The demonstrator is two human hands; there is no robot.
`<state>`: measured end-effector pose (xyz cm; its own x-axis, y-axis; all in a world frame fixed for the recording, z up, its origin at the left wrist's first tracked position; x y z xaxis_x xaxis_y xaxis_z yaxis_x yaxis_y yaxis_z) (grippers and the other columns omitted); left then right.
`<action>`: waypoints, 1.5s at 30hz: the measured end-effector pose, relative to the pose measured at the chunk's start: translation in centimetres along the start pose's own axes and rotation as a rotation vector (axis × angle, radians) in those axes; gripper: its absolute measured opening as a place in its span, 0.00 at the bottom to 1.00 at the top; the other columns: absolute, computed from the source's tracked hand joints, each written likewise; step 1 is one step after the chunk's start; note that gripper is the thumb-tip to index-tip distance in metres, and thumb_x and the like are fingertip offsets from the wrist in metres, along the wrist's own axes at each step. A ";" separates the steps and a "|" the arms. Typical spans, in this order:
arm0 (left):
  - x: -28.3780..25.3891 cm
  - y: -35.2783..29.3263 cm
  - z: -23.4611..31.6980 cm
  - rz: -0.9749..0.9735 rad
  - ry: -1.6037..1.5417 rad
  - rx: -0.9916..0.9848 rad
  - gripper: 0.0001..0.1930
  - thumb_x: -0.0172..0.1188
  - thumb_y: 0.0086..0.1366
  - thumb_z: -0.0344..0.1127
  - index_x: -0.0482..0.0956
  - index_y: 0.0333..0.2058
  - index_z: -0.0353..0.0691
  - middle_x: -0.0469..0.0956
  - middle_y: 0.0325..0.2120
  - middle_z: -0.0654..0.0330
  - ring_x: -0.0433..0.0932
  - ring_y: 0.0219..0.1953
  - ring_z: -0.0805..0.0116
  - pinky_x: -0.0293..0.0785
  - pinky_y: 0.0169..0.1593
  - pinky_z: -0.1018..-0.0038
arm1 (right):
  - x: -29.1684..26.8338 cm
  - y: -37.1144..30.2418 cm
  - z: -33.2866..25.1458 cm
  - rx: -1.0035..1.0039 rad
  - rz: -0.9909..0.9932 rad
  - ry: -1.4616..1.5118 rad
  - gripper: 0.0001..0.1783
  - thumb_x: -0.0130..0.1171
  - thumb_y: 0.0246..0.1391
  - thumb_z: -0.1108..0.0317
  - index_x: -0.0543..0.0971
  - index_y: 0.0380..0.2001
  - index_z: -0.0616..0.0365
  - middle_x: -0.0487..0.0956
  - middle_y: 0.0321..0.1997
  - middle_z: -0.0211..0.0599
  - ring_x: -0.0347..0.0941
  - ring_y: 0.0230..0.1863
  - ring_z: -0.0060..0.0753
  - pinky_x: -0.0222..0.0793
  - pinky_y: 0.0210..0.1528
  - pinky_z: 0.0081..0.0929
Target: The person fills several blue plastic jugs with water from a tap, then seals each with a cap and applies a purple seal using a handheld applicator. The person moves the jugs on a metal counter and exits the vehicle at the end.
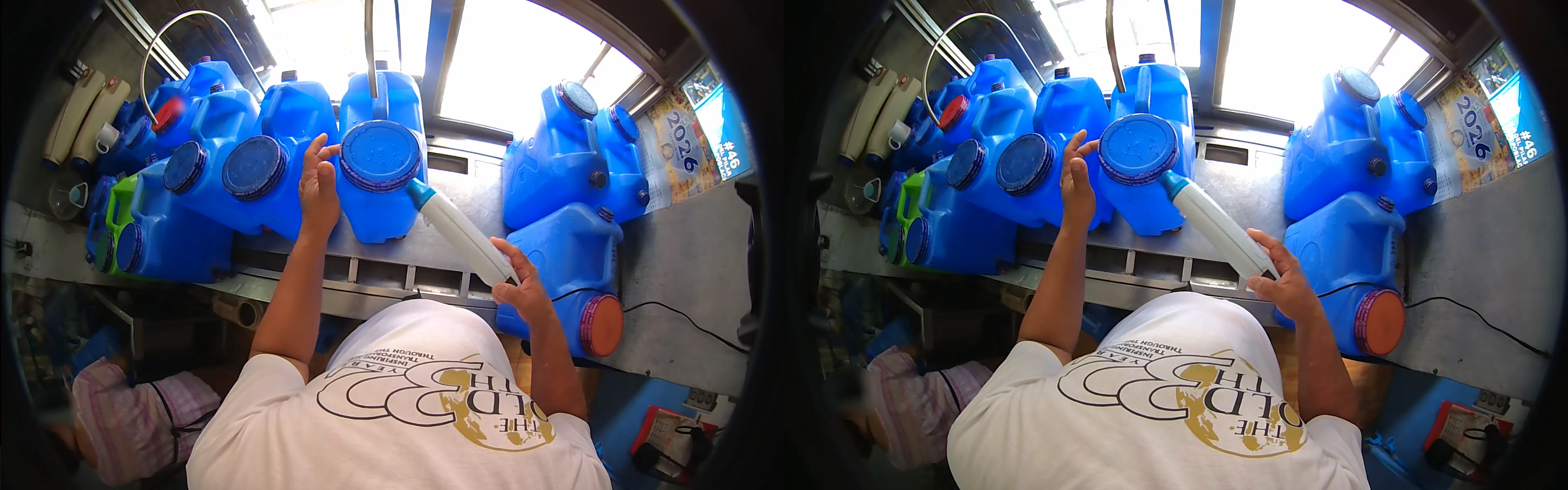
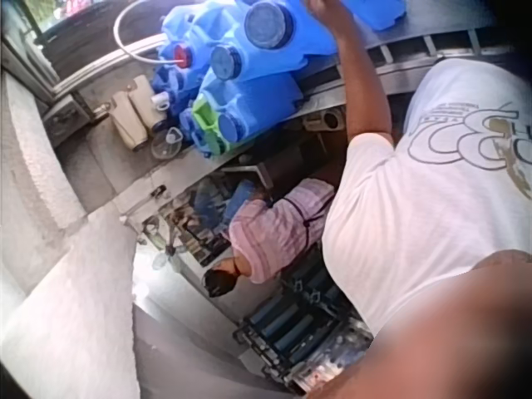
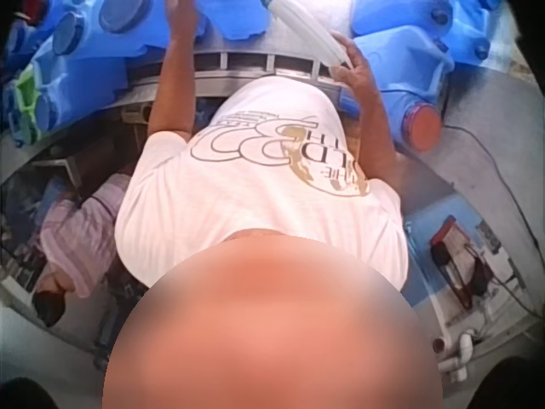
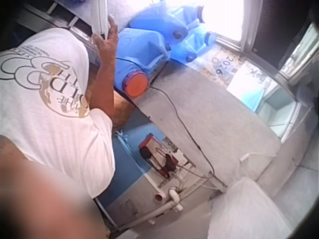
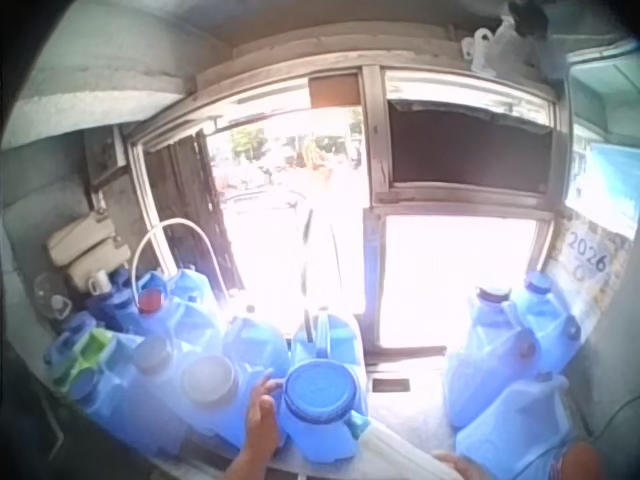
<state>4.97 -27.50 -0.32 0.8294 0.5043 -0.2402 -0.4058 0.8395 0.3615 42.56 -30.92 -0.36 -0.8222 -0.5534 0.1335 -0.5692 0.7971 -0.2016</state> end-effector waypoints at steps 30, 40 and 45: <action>0.8 -0.5 -0.2 -0.085 -0.030 0.082 0.49 0.42 0.65 0.76 0.57 0.69 0.39 0.63 0.66 0.45 0.61 0.69 0.50 0.56 0.69 0.61 | 0.1 -0.2 -0.3 -0.051 0.023 -0.086 0.43 0.64 0.47 0.73 0.62 0.69 0.57 0.76 0.56 0.39 0.72 0.52 0.26 0.68 0.57 0.28; 0.9 -0.9 0.5 -0.113 0.026 0.071 0.50 0.40 0.64 0.77 0.56 0.70 0.39 0.61 0.67 0.45 0.59 0.69 0.49 0.55 0.70 0.60 | 0.3 -0.4 -0.7 -0.032 0.089 -0.120 0.43 0.65 0.47 0.73 0.63 0.68 0.57 0.76 0.55 0.41 0.72 0.53 0.26 0.68 0.57 0.28; 0.4 -1.3 0.0 -0.044 -0.008 0.073 0.49 0.40 0.64 0.77 0.58 0.69 0.40 0.64 0.65 0.47 0.63 0.67 0.52 0.58 0.68 0.62 | 1.4 -0.5 -1.8 -0.112 0.027 -0.210 0.43 0.64 0.47 0.74 0.63 0.68 0.55 0.77 0.54 0.41 0.73 0.51 0.27 0.70 0.56 0.29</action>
<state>5.80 -28.38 -0.84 0.8490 0.4654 -0.2502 -0.3399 0.8435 0.4158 41.68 -31.67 1.67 -0.8247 -0.5603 -0.0775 -0.5537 0.8276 -0.0918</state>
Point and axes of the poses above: each hand's wrist, its own y-axis towards the middle knuckle, its own x-axis out of the palm, z = x × y, the point moved 4 cm from there along y, towards the middle knuckle
